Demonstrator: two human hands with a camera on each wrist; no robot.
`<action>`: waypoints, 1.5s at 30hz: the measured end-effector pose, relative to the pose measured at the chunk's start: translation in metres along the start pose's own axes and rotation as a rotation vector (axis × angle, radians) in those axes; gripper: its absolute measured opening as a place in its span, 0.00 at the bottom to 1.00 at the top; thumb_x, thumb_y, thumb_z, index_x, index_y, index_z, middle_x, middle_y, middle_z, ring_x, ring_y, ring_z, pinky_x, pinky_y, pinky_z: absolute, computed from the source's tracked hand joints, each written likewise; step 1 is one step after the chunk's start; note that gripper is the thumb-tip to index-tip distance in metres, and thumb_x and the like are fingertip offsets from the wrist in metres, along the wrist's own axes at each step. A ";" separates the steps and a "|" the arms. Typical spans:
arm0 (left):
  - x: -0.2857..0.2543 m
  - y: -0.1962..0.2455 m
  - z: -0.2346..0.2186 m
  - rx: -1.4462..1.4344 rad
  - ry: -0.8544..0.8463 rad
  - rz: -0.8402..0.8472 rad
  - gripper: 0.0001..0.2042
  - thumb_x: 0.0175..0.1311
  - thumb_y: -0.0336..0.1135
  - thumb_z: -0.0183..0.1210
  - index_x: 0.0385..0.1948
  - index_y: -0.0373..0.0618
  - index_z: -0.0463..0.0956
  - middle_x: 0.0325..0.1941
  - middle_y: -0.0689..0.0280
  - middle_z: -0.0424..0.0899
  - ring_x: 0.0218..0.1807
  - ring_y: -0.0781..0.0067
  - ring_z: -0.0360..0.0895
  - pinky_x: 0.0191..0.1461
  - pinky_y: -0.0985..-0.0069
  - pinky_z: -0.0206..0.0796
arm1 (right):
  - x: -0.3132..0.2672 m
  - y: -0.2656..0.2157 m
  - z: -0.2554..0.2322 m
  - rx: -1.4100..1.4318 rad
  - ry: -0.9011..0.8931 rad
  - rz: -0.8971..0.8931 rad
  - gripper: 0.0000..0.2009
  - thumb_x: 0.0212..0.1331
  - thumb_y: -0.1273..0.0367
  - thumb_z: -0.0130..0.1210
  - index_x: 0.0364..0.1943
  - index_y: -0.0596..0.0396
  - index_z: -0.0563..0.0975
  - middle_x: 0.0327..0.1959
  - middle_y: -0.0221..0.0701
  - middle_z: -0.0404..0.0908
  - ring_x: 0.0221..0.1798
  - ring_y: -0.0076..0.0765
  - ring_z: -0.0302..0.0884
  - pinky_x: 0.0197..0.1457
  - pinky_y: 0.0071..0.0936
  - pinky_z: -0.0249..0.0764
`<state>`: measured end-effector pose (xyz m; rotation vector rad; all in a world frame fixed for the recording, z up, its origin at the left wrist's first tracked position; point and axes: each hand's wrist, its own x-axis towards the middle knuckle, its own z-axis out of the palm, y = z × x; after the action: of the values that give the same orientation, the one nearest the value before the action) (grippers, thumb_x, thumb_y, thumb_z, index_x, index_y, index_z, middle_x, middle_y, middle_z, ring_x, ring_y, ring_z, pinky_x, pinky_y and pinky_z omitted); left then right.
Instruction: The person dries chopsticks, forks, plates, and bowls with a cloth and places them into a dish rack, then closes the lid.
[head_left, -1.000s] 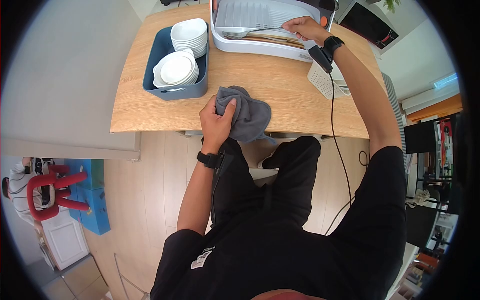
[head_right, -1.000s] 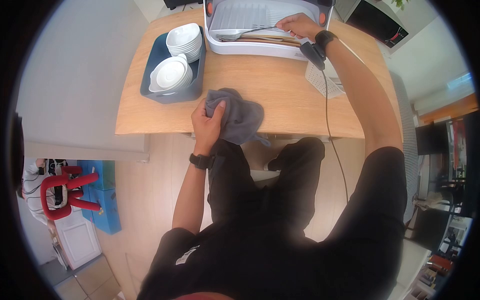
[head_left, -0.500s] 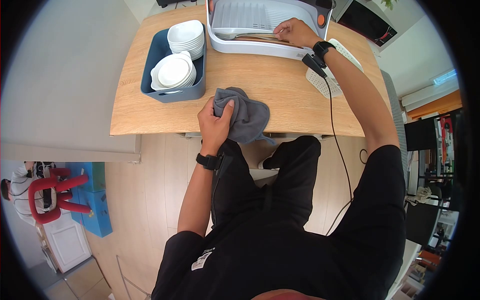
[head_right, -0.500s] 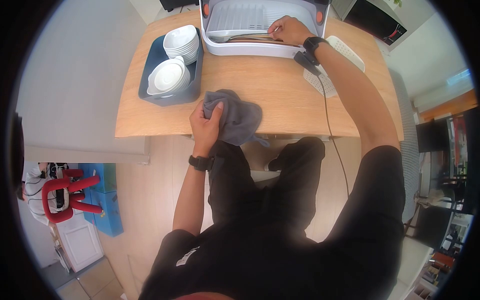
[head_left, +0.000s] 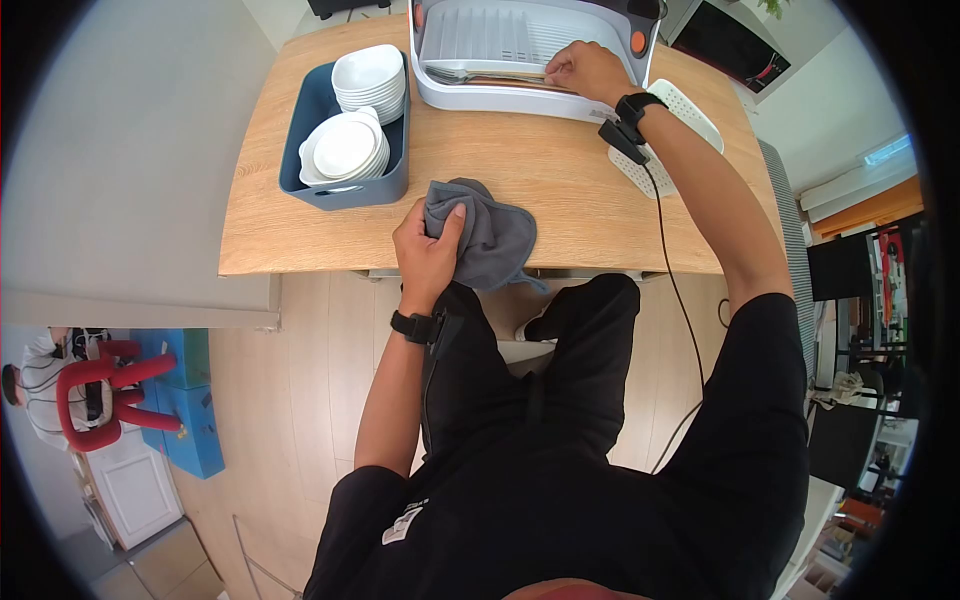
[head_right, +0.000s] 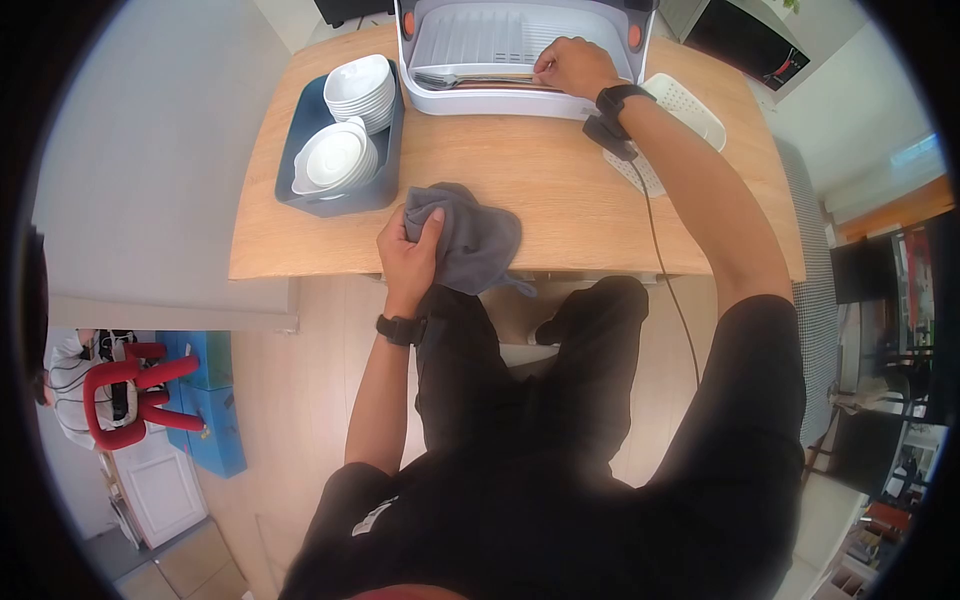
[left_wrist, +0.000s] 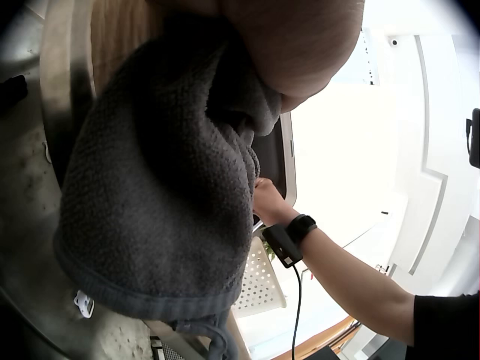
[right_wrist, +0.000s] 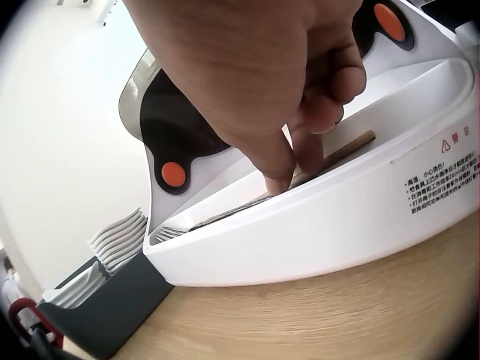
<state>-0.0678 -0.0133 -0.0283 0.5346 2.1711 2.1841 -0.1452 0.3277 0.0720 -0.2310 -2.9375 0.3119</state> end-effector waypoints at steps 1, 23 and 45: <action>0.000 0.000 0.000 0.019 0.001 0.001 0.12 0.65 0.34 0.66 0.41 0.33 0.81 0.35 0.61 0.88 0.37 0.78 0.81 0.45 0.77 0.73 | -0.001 -0.002 0.000 -0.001 0.001 -0.001 0.09 0.54 0.59 0.67 0.38 0.41 0.89 0.38 0.30 0.89 0.42 0.37 0.86 0.49 0.35 0.80; 0.003 -0.003 0.000 0.031 0.021 0.060 0.10 0.65 0.33 0.65 0.39 0.34 0.81 0.34 0.65 0.86 0.37 0.79 0.77 0.45 0.77 0.71 | -0.029 0.052 -0.047 -0.047 0.213 -0.069 0.15 0.59 0.53 0.65 0.35 0.49 0.88 0.30 0.33 0.88 0.33 0.38 0.85 0.40 0.32 0.79; 0.004 -0.006 0.001 0.052 0.030 0.102 0.10 0.66 0.34 0.65 0.37 0.34 0.81 0.34 0.65 0.86 0.37 0.79 0.77 0.46 0.77 0.70 | -0.123 0.161 -0.061 -0.173 0.041 0.451 0.24 0.52 0.48 0.65 0.32 0.58 0.87 0.30 0.40 0.87 0.35 0.40 0.85 0.43 0.33 0.77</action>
<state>-0.0726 -0.0116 -0.0337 0.6322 2.2696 2.2043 0.0076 0.4743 0.0759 -0.9154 -2.8425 0.1059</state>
